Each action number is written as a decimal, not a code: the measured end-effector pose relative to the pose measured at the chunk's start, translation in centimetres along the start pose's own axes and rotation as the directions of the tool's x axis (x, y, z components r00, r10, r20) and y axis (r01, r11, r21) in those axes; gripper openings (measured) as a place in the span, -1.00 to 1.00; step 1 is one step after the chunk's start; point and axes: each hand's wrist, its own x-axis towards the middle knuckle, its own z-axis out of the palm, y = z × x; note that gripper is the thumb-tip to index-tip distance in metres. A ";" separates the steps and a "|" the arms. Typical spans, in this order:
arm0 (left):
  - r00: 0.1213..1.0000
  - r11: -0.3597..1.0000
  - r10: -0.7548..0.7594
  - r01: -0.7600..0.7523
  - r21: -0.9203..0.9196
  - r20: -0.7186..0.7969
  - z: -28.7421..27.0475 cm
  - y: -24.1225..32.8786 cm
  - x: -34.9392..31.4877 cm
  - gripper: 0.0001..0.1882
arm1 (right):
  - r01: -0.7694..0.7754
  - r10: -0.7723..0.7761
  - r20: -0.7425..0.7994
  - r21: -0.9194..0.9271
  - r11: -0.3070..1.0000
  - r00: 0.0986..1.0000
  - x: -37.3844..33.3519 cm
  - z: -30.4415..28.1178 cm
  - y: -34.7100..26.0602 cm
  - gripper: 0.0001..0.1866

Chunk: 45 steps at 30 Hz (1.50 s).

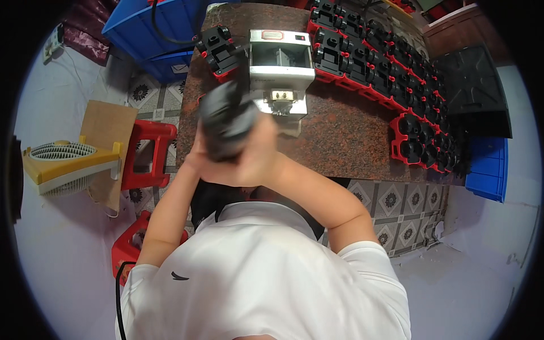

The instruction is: Assembling and testing battery packs using a powered screwdriver and testing fixture.

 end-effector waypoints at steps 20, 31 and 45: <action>0.993 0.992 -0.120 0.120 -0.031 0.008 0.0 0.5 -1.3 -0.38 | 0.046 -0.154 -0.375 -0.283 0.958 0.914 -0.9 -8.5 4.1 -0.60; 0.995 0.995 -0.095 0.095 -0.007 0.009 0.3 0.9 -2.1 -0.42 | 0.030 -0.064 -0.393 -0.091 0.995 0.917 4.3 -4.9 2.4 -0.70; 0.999 0.999 -0.031 0.033 -0.041 0.030 0.1 0.4 -1.9 -0.33 | 0.124 -0.167 -0.329 -0.149 0.981 0.929 6.1 -2.0 6.6 -0.63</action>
